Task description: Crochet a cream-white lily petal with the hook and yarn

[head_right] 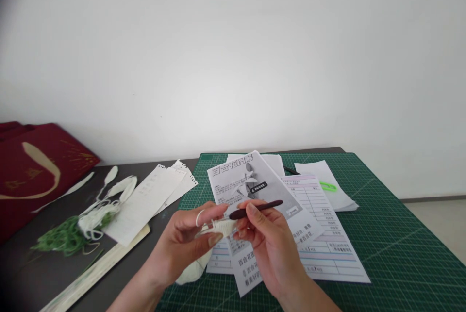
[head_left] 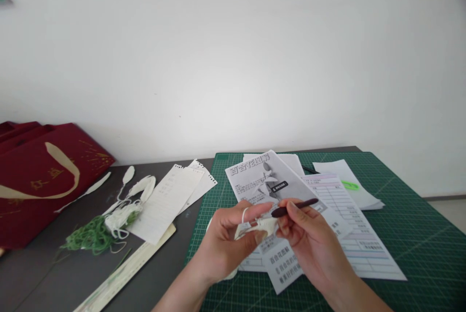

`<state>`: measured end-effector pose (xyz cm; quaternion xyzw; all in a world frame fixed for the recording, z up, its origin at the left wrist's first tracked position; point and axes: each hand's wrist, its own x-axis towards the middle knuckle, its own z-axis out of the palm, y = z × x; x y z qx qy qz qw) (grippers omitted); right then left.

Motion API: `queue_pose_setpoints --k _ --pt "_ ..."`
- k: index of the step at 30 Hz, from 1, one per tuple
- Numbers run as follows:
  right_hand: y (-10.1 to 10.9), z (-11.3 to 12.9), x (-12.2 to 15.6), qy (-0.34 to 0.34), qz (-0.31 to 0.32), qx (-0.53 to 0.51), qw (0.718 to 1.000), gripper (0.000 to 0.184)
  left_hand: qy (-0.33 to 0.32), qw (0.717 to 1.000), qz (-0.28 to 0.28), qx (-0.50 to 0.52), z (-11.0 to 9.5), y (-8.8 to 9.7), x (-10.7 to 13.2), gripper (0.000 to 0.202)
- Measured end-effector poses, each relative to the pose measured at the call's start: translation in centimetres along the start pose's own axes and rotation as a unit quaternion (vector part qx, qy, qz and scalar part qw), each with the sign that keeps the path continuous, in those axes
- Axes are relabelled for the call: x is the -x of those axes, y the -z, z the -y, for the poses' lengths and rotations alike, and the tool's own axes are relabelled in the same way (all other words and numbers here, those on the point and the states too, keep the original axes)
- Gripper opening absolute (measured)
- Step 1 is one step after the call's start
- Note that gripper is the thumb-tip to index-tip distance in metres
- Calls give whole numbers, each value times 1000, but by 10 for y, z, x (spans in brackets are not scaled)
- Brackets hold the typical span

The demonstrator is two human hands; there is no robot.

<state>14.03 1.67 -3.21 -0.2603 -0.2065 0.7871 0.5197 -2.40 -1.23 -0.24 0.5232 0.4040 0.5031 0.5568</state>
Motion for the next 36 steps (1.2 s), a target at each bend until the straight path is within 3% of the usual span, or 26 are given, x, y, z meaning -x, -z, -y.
queue_pose_setpoints --k 5,10,15,19,22,25,28,30,32,34,35,36 --pt "-2 2 1 47 -19 49 998 17 3 998 -51 -34 5 -1 -1 30" --pt "-5 3 0 53 -27 69 996 18 -22 996 -80 -38 2 -4 -2 29" --pt "-3 3 -1 34 -25 61 997 17 42 987 -148 40 5 -9 -3 31" --pt "0 3 -4 32 -34 56 997 16 77 981 -163 77 8 -9 -3 41" --pt "1 3 -4 58 -29 71 995 16 75 977 -183 83 10 -12 -4 43" --pt "0 0 -1 126 -20 132 983 12 62 970 -222 71 15 -18 -4 45" --pt "1 -4 5 252 -1 269 929 13 57 962 -259 66 20 -24 -4 43" --pt "5 -6 8 361 47 380 850 30 62 958 -265 94 22 -27 -4 45" --pt "9 -6 11 456 123 466 749 47 72 953 -252 154 21 -28 -5 50" --pt "13 -4 11 503 185 509 674 58 82 944 -230 222 18 -29 -5 52" --pt "14 -3 12 509 201 513 662 60 91 939 -217 251 17 -28 -5 52" --pt "14 -1 12 504 205 507 668 60 100 934 -205 275 15 -27 -5 51"
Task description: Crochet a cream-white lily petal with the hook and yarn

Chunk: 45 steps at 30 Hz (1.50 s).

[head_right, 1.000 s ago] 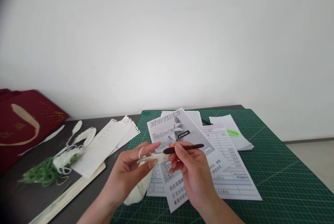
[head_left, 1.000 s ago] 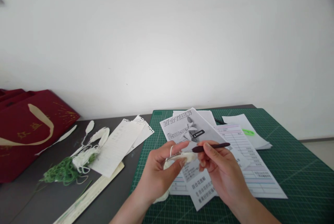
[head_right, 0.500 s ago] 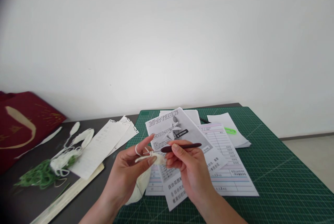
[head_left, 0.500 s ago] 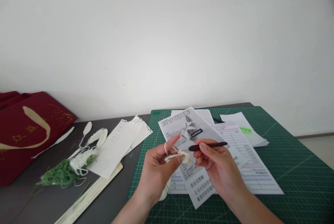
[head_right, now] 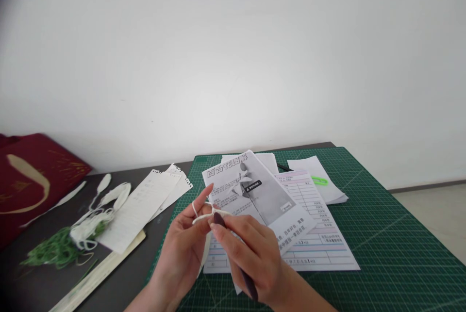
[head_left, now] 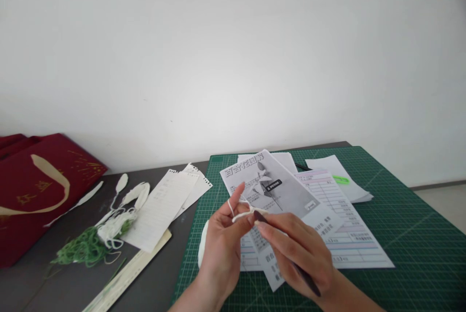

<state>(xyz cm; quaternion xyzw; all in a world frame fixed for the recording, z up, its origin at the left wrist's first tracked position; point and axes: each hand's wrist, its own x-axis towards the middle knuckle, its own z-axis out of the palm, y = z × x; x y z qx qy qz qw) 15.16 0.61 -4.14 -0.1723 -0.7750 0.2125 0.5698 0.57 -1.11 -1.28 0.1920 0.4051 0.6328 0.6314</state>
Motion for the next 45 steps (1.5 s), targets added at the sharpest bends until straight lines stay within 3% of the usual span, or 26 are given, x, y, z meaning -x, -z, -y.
queue_pose_setpoints --k 4,9,16,30,34,39,41,45 --pt "-1 2 -8 -136 -75 -128 980 43 47 998 21 23 -10 2 -1 55" --pt "-4 -3 -9 -286 -143 -286 903 18 53 998 34 -10 -19 10 -4 59" --pt "0 -4 -10 -345 -183 -365 845 9 58 996 52 -51 -30 13 -1 59" --pt "13 -7 -17 -363 -146 -420 819 7 87 983 147 -69 -42 18 -2 51" --pt "14 -11 -18 -420 -147 -464 766 9 98 978 161 -86 -41 17 -2 56" --pt "5 -13 -18 -508 -173 -505 676 12 -17 976 114 -185 -30 15 -1 54" --pt "1 -10 -18 -512 -183 -497 676 13 -52 972 95 -210 -22 15 -1 55" --pt "-2 -5 -18 -481 -196 -463 718 16 -37 979 80 -181 -11 14 -1 63"
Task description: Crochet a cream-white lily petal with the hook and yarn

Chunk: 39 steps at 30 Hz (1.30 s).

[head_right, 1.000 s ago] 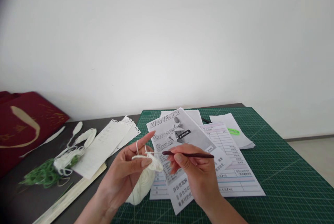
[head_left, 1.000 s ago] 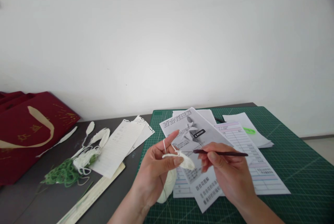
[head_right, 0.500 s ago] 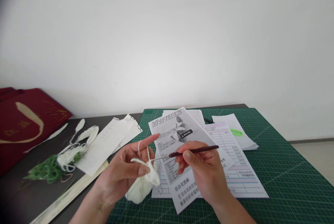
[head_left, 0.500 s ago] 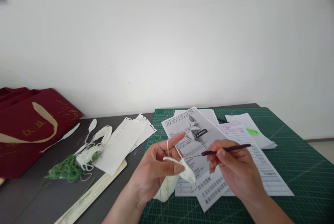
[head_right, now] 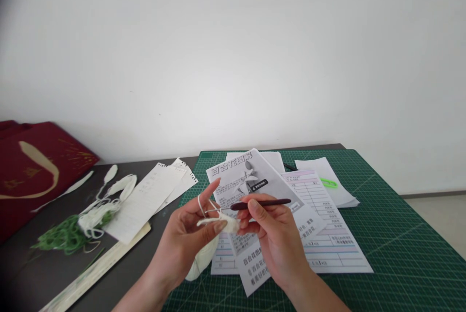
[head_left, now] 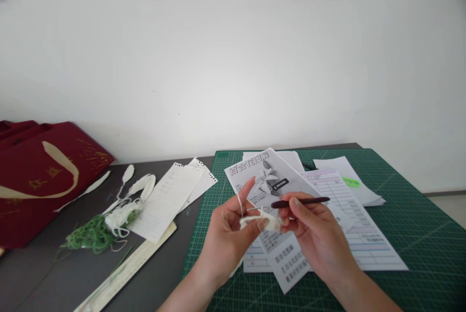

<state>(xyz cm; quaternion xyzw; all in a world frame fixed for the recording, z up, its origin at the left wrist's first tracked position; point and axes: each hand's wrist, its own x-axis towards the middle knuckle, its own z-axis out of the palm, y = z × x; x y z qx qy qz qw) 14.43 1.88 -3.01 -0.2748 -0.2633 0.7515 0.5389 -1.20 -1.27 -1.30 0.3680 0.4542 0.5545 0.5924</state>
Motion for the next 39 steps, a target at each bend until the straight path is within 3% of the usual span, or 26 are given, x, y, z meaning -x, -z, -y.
queue_pose_setpoints --k 10,22,39 --pt "-1 1 0 3 -7 31 999 16 41 999 -13 10 -6 -6 7 64" --pt "1 0 -5 -31 -14 0 999 16 62 992 -98 40 -7 -16 9 71" --pt "-2 3 -4 -29 -14 6 999 17 62 993 -90 52 -7 -15 10 63"
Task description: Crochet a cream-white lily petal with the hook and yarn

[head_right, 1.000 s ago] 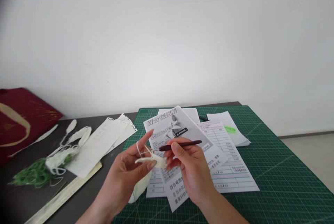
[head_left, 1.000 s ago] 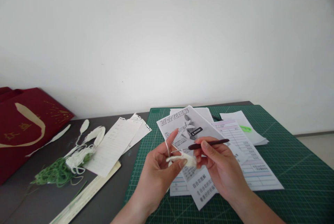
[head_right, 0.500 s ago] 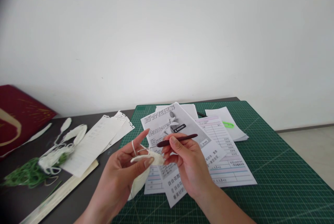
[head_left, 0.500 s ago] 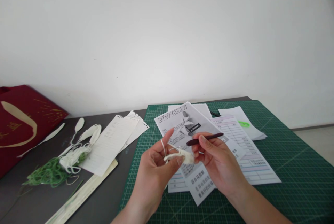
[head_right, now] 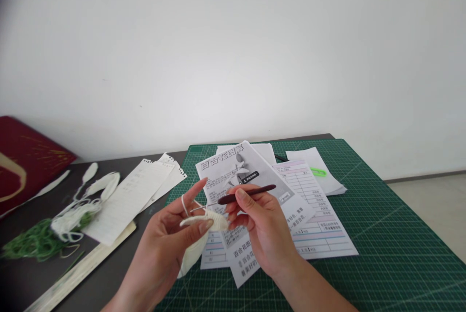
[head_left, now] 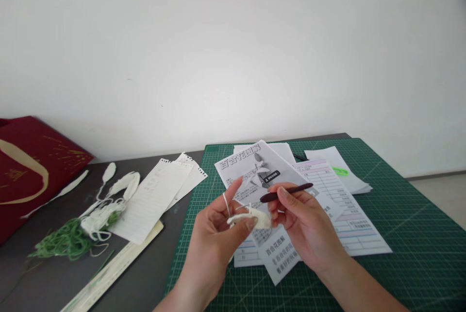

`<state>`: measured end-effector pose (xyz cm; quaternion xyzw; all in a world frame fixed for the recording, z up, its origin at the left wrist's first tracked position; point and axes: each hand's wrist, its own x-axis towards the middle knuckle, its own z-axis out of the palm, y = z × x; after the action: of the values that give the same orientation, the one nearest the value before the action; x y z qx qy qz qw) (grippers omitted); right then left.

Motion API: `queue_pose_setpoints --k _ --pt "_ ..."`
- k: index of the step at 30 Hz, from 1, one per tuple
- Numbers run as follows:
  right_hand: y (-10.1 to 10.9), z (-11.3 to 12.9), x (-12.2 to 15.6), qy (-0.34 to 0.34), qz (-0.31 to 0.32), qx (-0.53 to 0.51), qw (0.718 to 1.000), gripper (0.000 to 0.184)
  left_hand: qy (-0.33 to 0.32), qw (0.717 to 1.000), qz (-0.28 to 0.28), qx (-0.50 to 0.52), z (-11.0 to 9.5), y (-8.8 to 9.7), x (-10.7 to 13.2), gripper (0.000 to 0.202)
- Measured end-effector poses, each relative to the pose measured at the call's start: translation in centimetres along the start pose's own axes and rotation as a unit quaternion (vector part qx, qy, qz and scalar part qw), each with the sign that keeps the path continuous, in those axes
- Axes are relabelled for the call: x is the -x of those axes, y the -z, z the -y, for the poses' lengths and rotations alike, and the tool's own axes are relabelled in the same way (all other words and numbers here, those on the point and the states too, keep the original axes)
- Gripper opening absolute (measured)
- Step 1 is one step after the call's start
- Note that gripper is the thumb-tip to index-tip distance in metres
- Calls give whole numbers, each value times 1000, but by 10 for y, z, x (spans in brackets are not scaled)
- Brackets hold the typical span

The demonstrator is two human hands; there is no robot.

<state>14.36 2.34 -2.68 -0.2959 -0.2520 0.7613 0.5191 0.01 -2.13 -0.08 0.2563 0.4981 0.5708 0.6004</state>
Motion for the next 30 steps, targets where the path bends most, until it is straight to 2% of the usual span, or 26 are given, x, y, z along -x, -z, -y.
queue_pose_setpoints --k 6,12,18,24,30 --pt "1 2 1 44 -6 51 998 18 -17 999 29 -21 3 5 -3 61" --pt "4 5 1 87 -20 100 991 18 -56 997 -8 -45 2 0 1 54" --pt "8 6 2 114 -27 140 983 17 -40 996 19 -73 2 3 -2 58" --pt "11 7 3 171 -14 190 967 17 -123 979 -21 -161 7 1 -1 50" --pt "10 9 5 207 -12 210 955 19 -183 955 -14 -234 14 7 -1 43"
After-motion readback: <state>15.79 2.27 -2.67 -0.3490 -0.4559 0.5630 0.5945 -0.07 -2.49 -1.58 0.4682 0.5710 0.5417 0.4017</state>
